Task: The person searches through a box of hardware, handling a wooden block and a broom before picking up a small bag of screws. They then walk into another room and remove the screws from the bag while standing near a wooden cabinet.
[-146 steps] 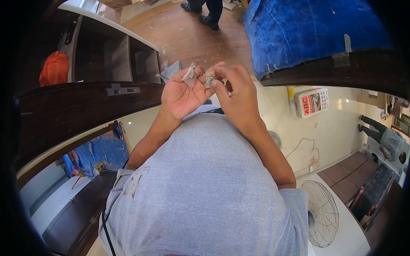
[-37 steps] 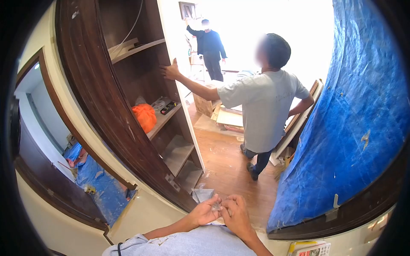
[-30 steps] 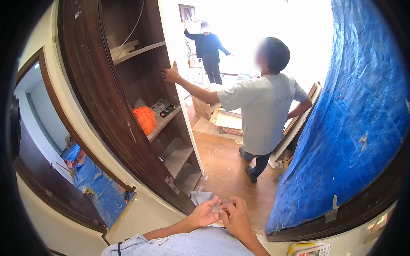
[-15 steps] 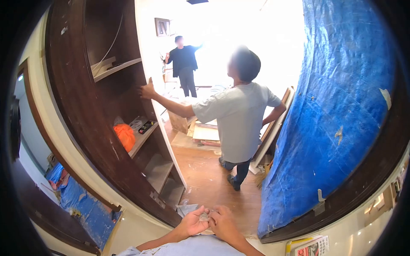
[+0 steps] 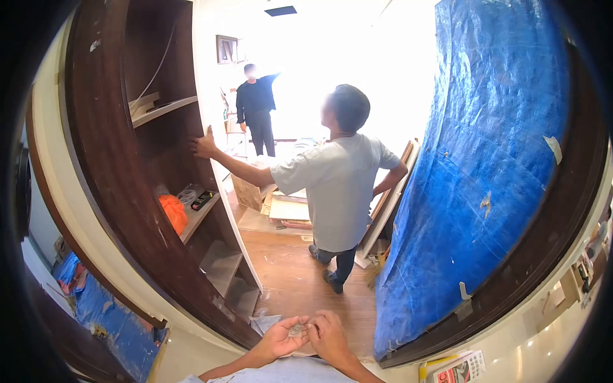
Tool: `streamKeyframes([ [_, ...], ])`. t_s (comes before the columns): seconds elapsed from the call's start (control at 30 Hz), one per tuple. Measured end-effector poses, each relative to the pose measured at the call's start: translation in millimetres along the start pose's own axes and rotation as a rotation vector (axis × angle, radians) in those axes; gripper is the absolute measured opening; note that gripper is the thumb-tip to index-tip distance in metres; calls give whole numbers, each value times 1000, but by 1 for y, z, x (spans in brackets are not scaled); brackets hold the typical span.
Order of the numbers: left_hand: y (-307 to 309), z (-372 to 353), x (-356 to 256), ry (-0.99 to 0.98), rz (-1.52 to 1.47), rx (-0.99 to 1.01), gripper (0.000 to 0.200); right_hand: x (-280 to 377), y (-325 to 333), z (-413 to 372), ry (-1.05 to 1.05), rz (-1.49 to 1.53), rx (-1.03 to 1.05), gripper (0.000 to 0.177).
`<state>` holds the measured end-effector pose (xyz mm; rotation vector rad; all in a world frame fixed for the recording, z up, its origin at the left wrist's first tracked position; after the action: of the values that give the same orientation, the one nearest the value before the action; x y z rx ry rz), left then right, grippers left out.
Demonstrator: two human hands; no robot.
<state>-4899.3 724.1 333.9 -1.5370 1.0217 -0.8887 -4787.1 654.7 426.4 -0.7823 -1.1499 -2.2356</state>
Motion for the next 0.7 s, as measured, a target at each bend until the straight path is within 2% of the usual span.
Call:
streamKeyframes([
  [0.07,-5,-2,0,-26,55,-53,29,3,3,1,-7,-3,-5,9],
  [0.17,-5,-2,2,19,37,6,33,5,3,1,6,-29,-7,10],
  [0.3,-11,-6,2,-25,71,-15,36,-3,-6,-3,-58,44,35,8],
  [0.4,3,-1,-3,-56,194,-107,40,-4,-5,-2,-112,49,33,8],
  [0.47,11,1,-2,13,139,21,41,1,-5,0,-66,37,49,7],
  [0.57,10,3,-2,40,94,100,43,3,-11,0,4,65,79,7],
  [0.7,-6,-8,-2,-21,139,58,43,9,-15,1,22,41,112,8],
])
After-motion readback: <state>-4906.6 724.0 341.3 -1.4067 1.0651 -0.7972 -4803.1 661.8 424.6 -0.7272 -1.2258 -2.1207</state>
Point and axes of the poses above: each hand's wrist, its own z-axis towards the middle knuckle, its own y-axis out of the back of the hand, x = y × z, the point moved 6 cm from there along z, towards the middle knuckle
